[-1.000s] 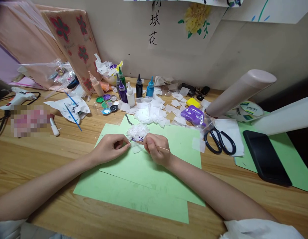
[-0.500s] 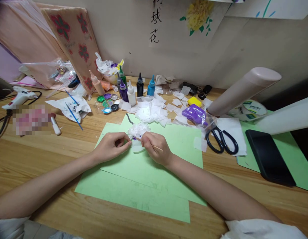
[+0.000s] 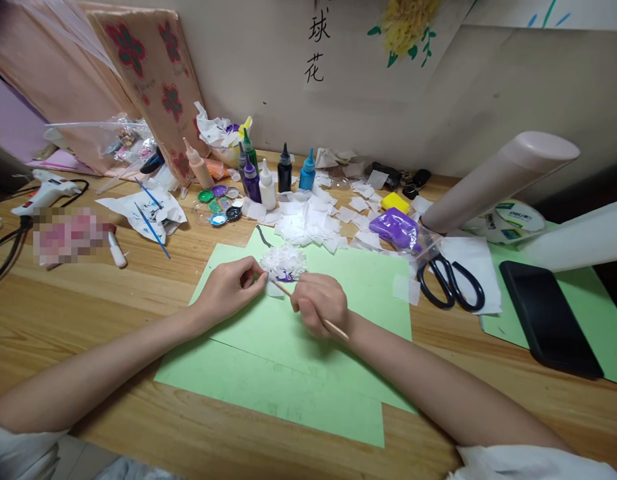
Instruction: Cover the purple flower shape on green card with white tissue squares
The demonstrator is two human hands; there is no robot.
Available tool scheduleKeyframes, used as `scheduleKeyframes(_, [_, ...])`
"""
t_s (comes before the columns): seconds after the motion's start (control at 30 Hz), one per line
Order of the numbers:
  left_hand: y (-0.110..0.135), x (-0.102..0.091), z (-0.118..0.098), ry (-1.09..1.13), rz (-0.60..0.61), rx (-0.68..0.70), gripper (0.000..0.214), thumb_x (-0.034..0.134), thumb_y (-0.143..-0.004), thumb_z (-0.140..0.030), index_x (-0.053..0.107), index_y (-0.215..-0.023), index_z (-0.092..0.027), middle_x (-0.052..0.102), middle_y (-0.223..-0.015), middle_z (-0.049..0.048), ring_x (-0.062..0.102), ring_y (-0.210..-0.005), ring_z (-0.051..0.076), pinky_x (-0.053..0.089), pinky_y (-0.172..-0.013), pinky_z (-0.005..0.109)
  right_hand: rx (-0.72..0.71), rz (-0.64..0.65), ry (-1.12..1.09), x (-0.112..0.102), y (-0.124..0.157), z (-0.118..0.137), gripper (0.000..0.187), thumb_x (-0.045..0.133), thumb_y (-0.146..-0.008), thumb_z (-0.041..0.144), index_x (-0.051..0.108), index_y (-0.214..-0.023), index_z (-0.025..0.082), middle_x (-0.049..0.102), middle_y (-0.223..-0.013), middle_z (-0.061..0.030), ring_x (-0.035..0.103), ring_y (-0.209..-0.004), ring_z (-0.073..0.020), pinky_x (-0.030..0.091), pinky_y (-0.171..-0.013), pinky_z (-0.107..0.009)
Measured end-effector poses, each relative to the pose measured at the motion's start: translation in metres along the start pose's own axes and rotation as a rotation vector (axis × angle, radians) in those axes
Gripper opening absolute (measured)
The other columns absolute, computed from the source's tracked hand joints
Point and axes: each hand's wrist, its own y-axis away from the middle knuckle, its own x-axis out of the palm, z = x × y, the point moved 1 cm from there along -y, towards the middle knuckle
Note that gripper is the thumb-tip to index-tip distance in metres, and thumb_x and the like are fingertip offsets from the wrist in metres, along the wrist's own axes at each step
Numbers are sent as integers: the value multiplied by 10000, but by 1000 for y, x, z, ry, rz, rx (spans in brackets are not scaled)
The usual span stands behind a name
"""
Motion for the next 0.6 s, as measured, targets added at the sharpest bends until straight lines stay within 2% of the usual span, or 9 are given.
scheduleKeyframes(0.07, [0, 0, 0, 5, -4, 4, 142, 531, -832, -266, 558, -728, -173, 490, -559, -49, 443, -522, 96, 268, -540, 226, -92, 78, 21, 0, -1, 3, 307, 277, -947, 203, 440, -690, 238, 443, -485, 10, 361, -440, -158, 290, -460, -298])
scheduleKeyframes(0.13, [1, -1, 0, 10, -11, 10, 145, 528, -834, -263, 554, -724, -173, 487, -559, -49, 442, -523, 95, 272, -543, 225, -115, 145, 90, 0, -2, 4, 305, 280, -938, 196, 440, -681, 241, 435, -472, 12, 355, -433, -161, 275, -457, -305])
scheduleKeyframes(0.3, [1, -1, 0, 15, -24, 15, 144, 527, -832, -259, 537, -716, -173, 474, -551, -52, 436, -515, 94, 270, -538, 224, -42, 163, 210, 3, -5, 0, 325, 291, -943, 173, 427, -654, 230, 451, -483, 8, 370, -434, -144, 278, -468, -303])
scheduleKeyframes(0.6, [0, 0, 1, 4, -27, 17, 142, 524, -828, -263, 523, -716, -174, 486, -560, -48, 440, -521, 95, 270, -538, 224, 82, 198, 199, 4, -3, -5, 345, 278, -974, 220, 471, -688, 209, 477, -537, -10, 417, -492, -145, 325, -501, -291])
